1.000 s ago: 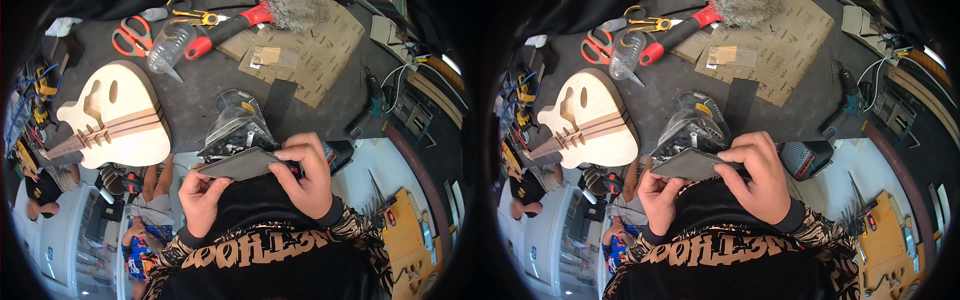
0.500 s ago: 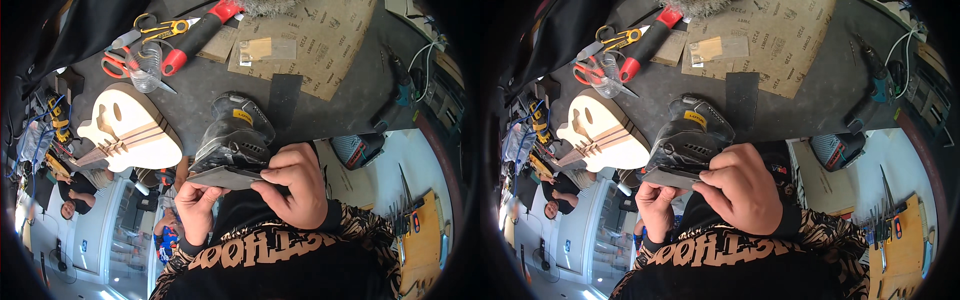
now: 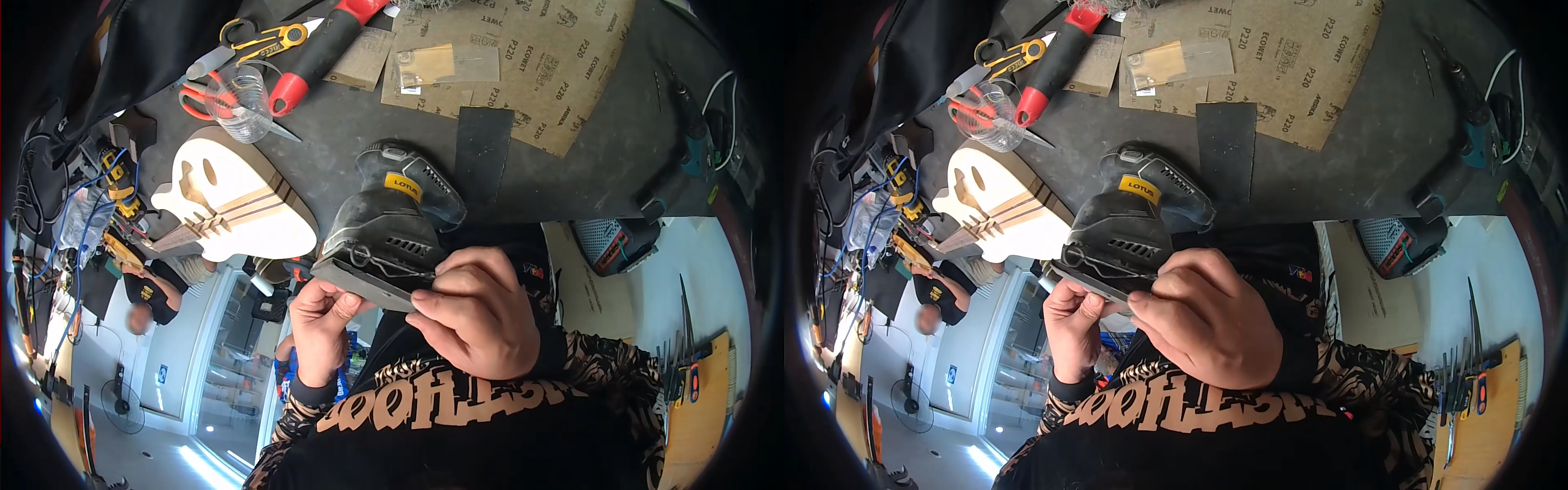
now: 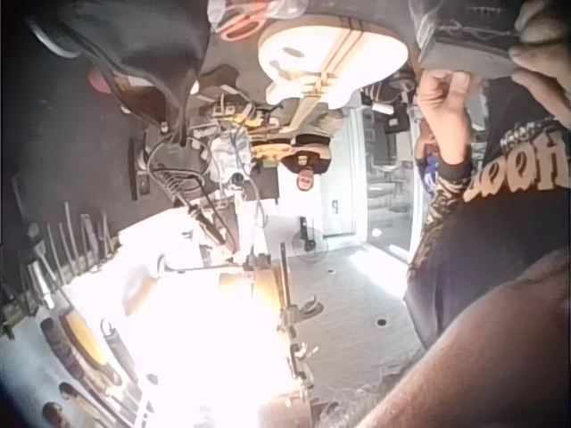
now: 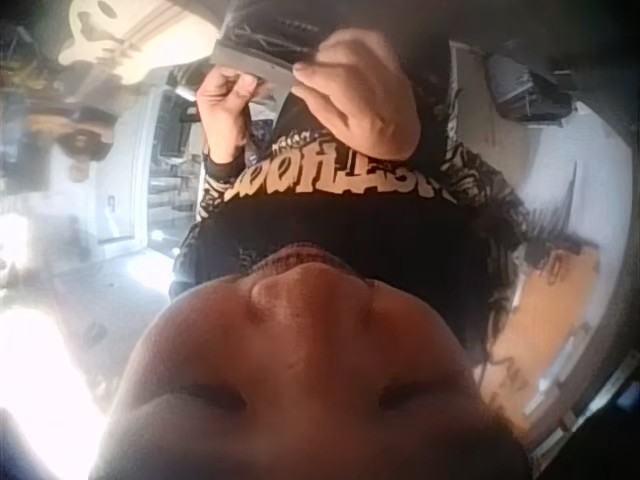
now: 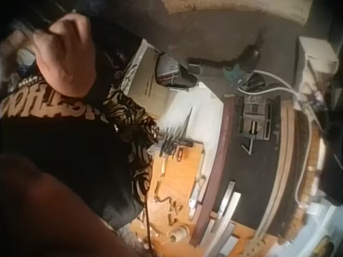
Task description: The person uses a drill to make holes in a grey plate, then attaches it to a black base using screws and the drill.
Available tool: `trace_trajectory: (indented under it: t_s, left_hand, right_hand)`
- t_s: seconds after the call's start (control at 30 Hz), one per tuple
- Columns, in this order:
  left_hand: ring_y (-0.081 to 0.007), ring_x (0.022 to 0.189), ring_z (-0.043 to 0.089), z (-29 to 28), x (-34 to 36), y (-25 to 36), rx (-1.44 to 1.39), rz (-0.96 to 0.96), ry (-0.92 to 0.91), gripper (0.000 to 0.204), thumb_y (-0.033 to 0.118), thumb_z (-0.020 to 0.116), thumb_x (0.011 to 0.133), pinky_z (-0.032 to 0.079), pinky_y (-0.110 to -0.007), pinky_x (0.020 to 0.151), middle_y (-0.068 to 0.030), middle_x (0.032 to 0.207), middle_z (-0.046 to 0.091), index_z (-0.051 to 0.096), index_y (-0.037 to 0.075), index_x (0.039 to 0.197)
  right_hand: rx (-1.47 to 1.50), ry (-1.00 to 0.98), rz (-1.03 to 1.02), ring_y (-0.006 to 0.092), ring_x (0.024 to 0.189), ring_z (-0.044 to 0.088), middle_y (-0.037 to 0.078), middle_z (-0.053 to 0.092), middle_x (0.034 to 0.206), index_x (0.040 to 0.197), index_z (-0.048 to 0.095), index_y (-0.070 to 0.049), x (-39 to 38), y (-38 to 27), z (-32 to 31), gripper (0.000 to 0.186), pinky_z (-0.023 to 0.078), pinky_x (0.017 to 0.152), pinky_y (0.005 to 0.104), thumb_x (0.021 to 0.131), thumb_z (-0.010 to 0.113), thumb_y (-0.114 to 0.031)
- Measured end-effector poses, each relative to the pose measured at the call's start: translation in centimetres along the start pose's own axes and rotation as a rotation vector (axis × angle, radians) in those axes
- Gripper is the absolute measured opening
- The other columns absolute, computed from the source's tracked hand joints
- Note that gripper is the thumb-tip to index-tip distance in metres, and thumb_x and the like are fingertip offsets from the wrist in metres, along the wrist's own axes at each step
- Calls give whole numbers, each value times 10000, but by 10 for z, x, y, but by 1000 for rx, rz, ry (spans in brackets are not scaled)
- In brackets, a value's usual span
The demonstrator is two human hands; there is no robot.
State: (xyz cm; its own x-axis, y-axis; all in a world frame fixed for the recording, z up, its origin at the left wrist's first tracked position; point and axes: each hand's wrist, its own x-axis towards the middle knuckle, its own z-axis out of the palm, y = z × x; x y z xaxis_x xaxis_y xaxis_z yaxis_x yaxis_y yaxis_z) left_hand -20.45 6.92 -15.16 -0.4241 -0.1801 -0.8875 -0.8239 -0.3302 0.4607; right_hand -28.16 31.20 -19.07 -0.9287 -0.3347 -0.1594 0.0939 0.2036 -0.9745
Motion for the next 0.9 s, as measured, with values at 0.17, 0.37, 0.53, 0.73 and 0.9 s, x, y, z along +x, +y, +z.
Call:
trace_trajectory:
  t_s: [0.17, 0.37, 0.53, 0.73, 0.9]
  left_hand:
    - [-261, 1098, 804, -2, -1, 0, 41, 27, 8, 152, -10, 760, 1051, 710, -454, 972, -153, 1189, 810, 731, -40, 1197]
    - [-269, 1101, 805, 1, -3, 1, 37, 9, 49, 136, -27, 739, 1059, 712, -454, 969, -163, 1200, 805, 722, -51, 1192]
    - [-271, 1104, 805, 3, -3, 0, 38, 0, 45, 124, -37, 729, 1060, 706, -443, 978, -168, 1195, 806, 721, -54, 1183]
    - [-278, 1094, 810, 8, -3, 3, 5, -2, 35, 128, -23, 732, 1060, 698, -446, 980, -182, 1192, 812, 722, -52, 1185]
    - [-264, 1047, 818, 23, -2, 5, -75, 52, 14, 79, -20, 722, 1069, 700, -419, 960, -179, 1141, 813, 723, -51, 1142]
  right_hand:
    - [56, -5, -27, 327, 959, 701, 82, 662, 1023, 1168, 690, -37, 4, 6, 0, 457, 586, 785, 421, 788, 940, 14]
    - [57, 9, -35, 336, 937, 698, 108, 614, 991, 1072, 668, -3, 7, 8, 0, 338, 595, 720, 411, 828, 897, 44]
    - [68, -10, -8, 320, 905, 697, 110, 630, 984, 1036, 677, -26, 7, 6, -3, 377, 575, 762, 429, 769, 922, 75]
    - [30, -23, -44, 332, 898, 674, 111, 603, 995, 1026, 657, -8, 13, 6, -9, 261, 574, 727, 442, 873, 867, 23]
    - [-134, 26, -104, 304, 889, 668, 95, 610, 1019, 1129, 712, -49, 26, 1, -15, 348, 566, 725, 423, 818, 823, 61]
